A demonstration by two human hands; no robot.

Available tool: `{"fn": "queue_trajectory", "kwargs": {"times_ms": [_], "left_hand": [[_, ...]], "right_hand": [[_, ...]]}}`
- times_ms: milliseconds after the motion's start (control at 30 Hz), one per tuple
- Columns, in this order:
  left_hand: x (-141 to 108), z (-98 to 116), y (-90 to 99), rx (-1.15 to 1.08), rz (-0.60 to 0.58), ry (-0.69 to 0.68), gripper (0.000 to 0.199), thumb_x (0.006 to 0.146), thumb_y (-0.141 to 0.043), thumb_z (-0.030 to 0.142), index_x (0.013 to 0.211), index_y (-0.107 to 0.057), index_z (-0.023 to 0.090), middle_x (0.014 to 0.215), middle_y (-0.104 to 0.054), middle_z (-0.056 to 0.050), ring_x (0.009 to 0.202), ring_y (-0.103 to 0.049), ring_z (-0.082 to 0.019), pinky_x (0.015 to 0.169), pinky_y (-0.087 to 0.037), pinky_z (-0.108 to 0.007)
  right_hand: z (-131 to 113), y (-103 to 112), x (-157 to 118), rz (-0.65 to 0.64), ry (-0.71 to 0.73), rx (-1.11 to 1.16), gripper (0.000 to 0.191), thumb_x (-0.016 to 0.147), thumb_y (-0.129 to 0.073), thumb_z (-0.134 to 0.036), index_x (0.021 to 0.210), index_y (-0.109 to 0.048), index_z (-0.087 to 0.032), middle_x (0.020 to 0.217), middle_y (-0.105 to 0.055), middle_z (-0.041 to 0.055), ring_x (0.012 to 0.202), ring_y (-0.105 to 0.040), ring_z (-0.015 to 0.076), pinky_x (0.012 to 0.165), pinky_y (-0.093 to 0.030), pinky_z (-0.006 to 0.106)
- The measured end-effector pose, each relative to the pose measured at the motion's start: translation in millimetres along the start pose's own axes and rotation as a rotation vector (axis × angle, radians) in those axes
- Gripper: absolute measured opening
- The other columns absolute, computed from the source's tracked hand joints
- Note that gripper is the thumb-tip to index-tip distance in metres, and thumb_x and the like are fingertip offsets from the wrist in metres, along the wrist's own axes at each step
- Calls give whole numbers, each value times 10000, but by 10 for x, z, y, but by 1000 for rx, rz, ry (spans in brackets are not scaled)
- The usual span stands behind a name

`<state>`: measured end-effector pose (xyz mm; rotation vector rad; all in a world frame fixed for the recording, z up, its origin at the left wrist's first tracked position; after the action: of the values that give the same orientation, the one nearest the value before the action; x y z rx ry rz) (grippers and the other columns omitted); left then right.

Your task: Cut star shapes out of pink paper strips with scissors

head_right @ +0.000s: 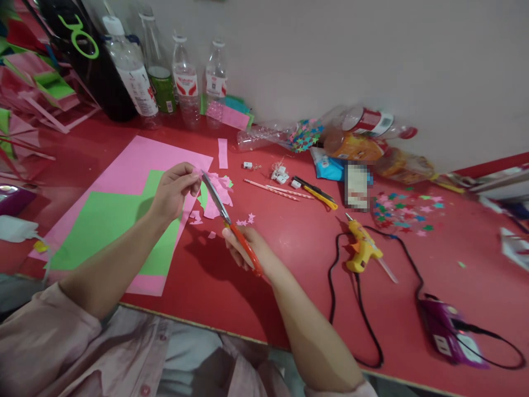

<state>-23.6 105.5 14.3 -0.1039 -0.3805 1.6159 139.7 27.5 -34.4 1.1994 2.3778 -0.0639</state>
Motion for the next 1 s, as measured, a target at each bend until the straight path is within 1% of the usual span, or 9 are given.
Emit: {"fn": "queue_trajectory", "kwargs": {"times_ms": [67, 167, 233, 267, 333, 400, 567, 800, 1000], "left_hand": [[7, 27, 21, 29, 25, -31, 130, 737, -618, 214, 625, -558, 189, 556, -500, 45, 502, -434, -53, 510, -372, -199], [11, 114, 52, 63, 64, -115, 114, 708, -642, 198, 614, -579, 188, 678, -541, 19, 657, -500, -76, 643, -426, -212], [14, 138, 39, 49, 48, -136, 94, 704, -643, 204, 628, -591, 187, 776, -578, 3, 763, -536, -92, 731, -441, -224], [17, 129, 18, 29, 24, -127, 90, 710, -638, 210, 636, -593, 186, 798, -588, 0, 780, -543, -95, 747, -442, -228], [21, 92, -33, -17, -35, -90, 94, 724, -629, 219, 644, -595, 184, 777, -590, 3, 744, -546, -89, 732, -441, -228], [19, 62, -59, -38, -63, -64, 107, 729, -635, 226, 642, -593, 181, 721, -573, 13, 687, -534, -80, 698, -433, -223], [9, 21, -62, -44, -38, -42, 143, 728, -659, 238, 628, -580, 175, 641, -542, 31, 634, -506, -67, 667, -413, -212], [-15, -19, -86, -106, -10, -5, 125, 703, -687, 241, 642, -596, 179, 647, -570, 37, 654, -526, -70, 688, -424, -214], [-15, -48, -87, -118, -3, 17, 160, 693, -698, 249, 619, -576, 176, 638, -560, 35, 664, -542, -78, 714, -431, -234]], "right_hand": [[-19, -7, -6, -4, 21, 10, 529, 802, -422, -720, 691, -448, -203, 382, -429, -77, 278, -377, 63, 287, -288, 169], [-35, -16, -18, -21, 31, 1, 530, 813, -415, -718, 698, -451, -201, 381, -430, -78, 282, -370, 58, 293, -286, 165], [-37, -9, -29, -24, 27, -4, 530, 811, -422, -716, 700, -454, -199, 383, -433, -76, 290, -369, 54, 300, -290, 160], [-34, -3, -34, -21, 20, -6, 532, 805, -428, -718, 700, -456, -198, 386, -434, -76, 295, -371, 53, 304, -296, 159], [-27, 8, -43, -12, 7, -4, 534, 795, -438, -721, 702, -461, -196, 395, -442, -73, 305, -380, 53, 310, -309, 159], [-34, 10, -45, -3, 8, 0, 534, 797, -434, -720, 704, -465, -195, 397, -446, -70, 307, -386, 54, 309, -306, 158], [-34, -34, -15, -2, -2, 5, 555, 775, -417, -745, 685, -457, -199, 365, -433, -73, 274, -372, 57, 284, -289, 159], [59, -42, 26, 55, -54, 37, 578, 728, -416, -783, 684, -454, -208, 333, -416, -85, 234, -346, 61, 249, -290, 164], [28, -47, -11, 108, -44, 60, 553, 745, -426, -757, 682, -452, -208, 347, -413, -85, 250, -354, 56, 259, -295, 152]]}}
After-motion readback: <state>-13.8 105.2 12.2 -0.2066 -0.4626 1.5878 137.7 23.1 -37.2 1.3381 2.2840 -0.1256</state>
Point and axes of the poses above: each hand's wrist, its own x-axis towards the middle knuckle, its own y-axis out of the back of the hand, z = x × y, the point moved 10 cm from there along x, towards the middle knuckle
